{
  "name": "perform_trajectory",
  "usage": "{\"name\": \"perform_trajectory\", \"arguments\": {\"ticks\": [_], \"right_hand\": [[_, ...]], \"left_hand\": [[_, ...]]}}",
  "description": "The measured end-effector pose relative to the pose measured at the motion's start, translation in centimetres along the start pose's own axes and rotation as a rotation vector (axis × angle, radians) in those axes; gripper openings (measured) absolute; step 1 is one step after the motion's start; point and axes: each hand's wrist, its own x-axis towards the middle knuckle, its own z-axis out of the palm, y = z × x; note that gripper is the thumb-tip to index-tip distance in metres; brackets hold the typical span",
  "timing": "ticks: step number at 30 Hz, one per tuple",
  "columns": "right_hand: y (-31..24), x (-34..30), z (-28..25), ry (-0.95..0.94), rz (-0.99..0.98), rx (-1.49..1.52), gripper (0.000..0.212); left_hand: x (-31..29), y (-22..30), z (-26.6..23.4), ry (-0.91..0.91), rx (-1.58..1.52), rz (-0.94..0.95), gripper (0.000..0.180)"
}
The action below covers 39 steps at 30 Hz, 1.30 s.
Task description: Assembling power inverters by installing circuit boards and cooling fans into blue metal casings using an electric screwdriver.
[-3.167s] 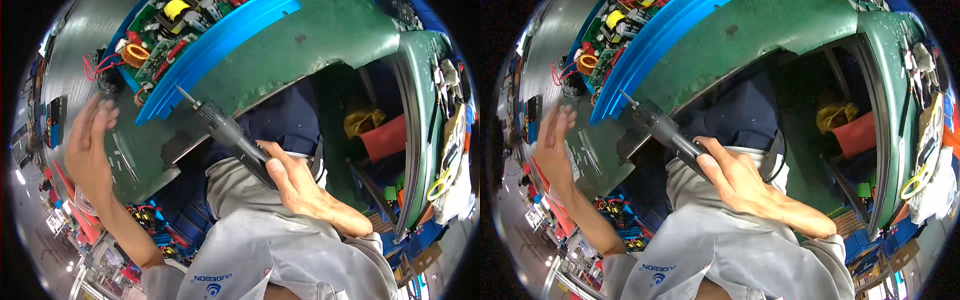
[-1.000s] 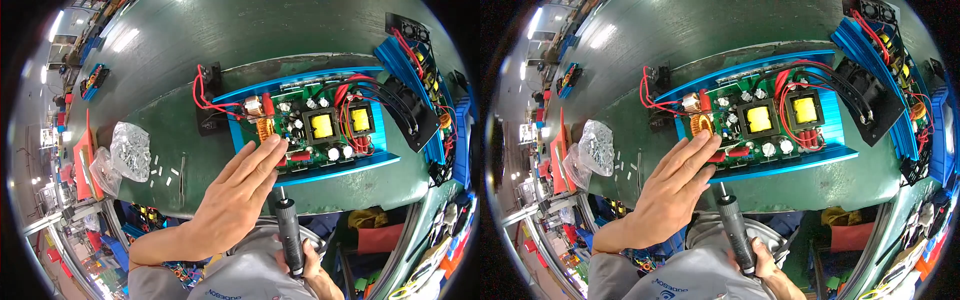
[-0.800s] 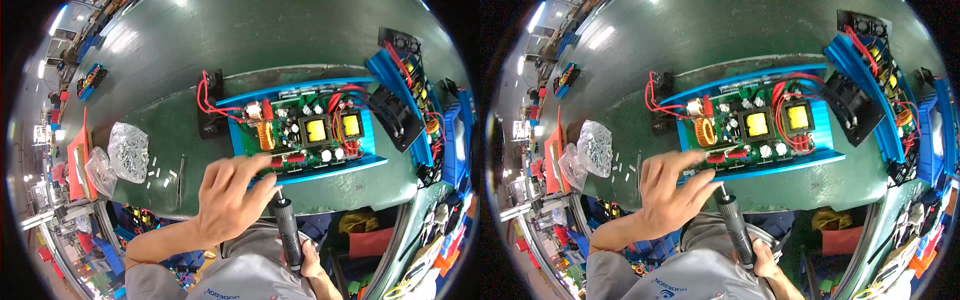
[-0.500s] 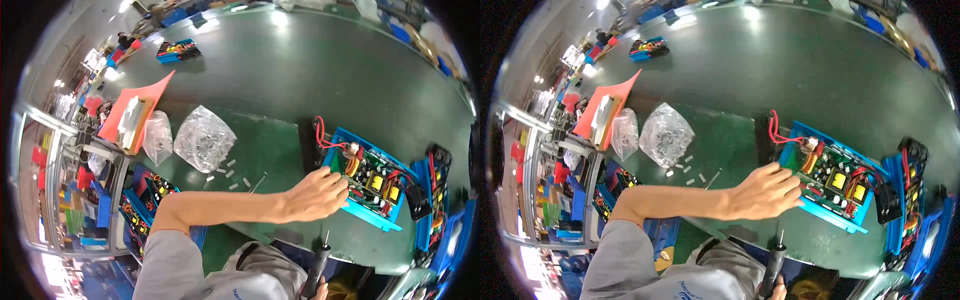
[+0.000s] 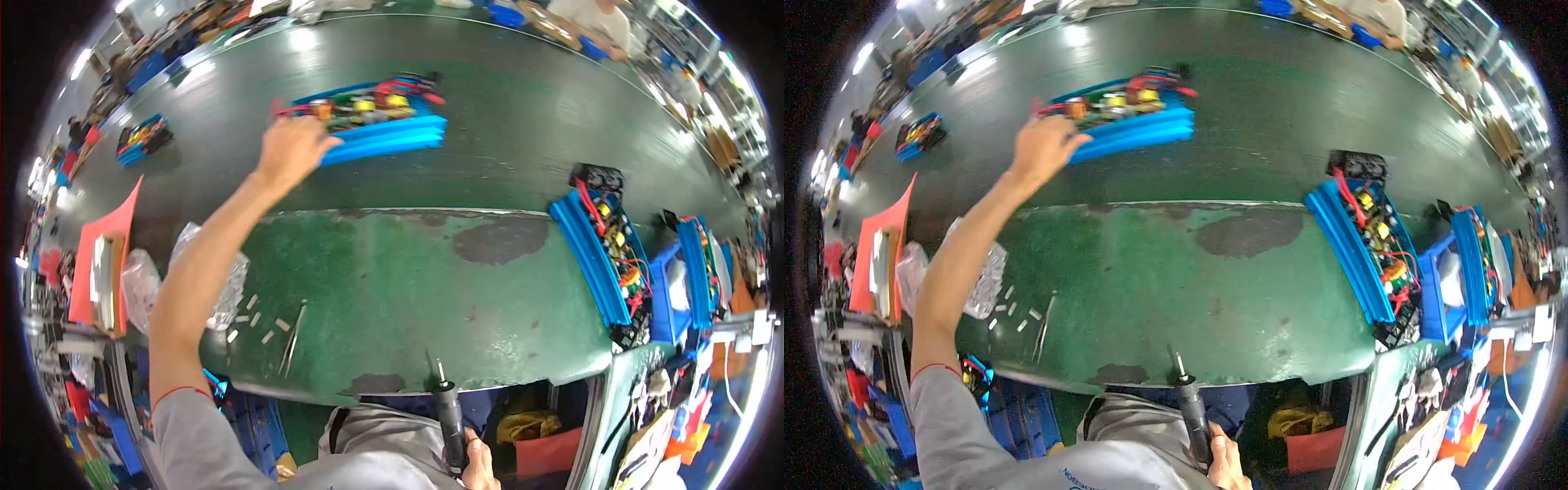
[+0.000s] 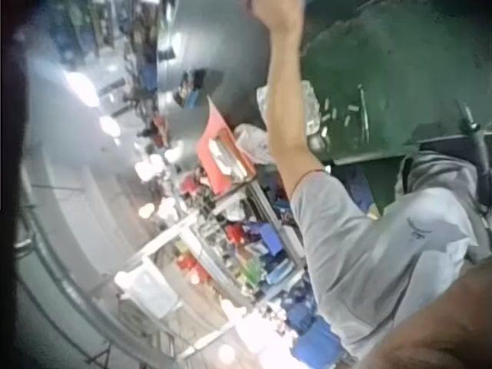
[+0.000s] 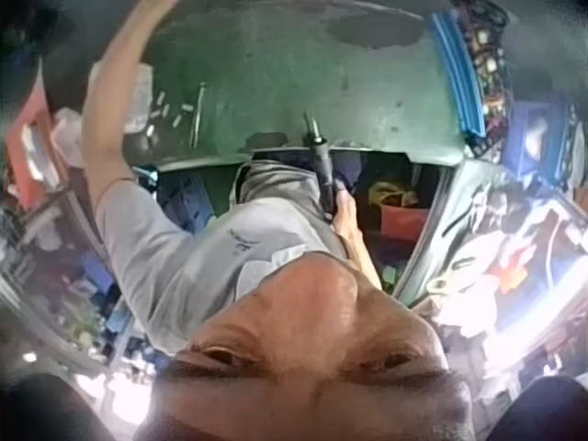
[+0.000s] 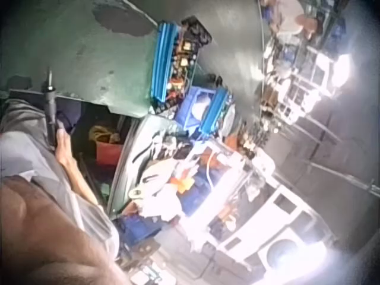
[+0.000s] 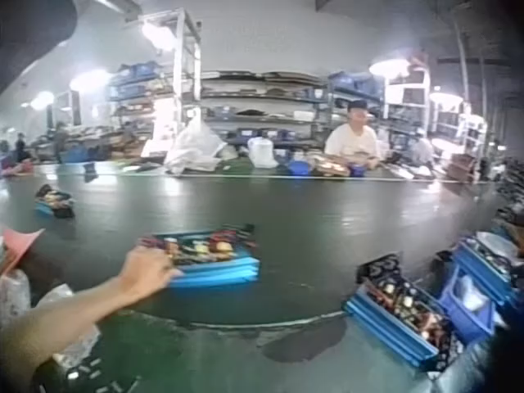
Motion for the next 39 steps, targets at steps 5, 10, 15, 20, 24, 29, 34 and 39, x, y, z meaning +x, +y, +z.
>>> {"name": "perform_trajectory", "arguments": {"ticks": [5,10,15,20,24,29,34,39], "right_hand": [[1.1,0.6,-0.6,-0.18,-0.028,-0.055,0.054],[-0.7,0.8,-0.8,-0.198,-0.081,-0.059,0.05],[0.7,0.0,-1.3,-0.12,-0.054,-0.039,0.052],[-0.6,-3.5,-2.4,0.15,0.178,0.154,0.055],[6.5,-3.1,-3.6,0.337,-0.026,0.127,0.067],[4.4,-2.5,-4.9,0.36,-0.216,0.213,0.078],[4.7,-3.0,-4.7,0.413,-0.25,0.266,0.081],[6.5,-2.5,-4.0,0.518,-0.39,0.428,0.087]], "left_hand": [[-2.4,-14.4,2.5,0.057,0.206,-0.211,0.035],[6.9,8.8,-4.1,-0.341,-0.323,-0.133,0.031],[10.9,30.1,-4.2,-0.22,-0.806,0.376,0.029],[13.9,37.3,-2.5,0.027,-0.643,0.767,0.039],[15.5,38.5,-1.5,0.024,-0.617,0.829,0.037],[15.5,39.7,-0.6,0.02,-0.557,0.935,0.037],[14.1,38.2,-2.3,-0.022,-0.626,0.919,0.035],[10.6,34.5,-7.0,-0.064,-0.634,0.878,0.033]]}}
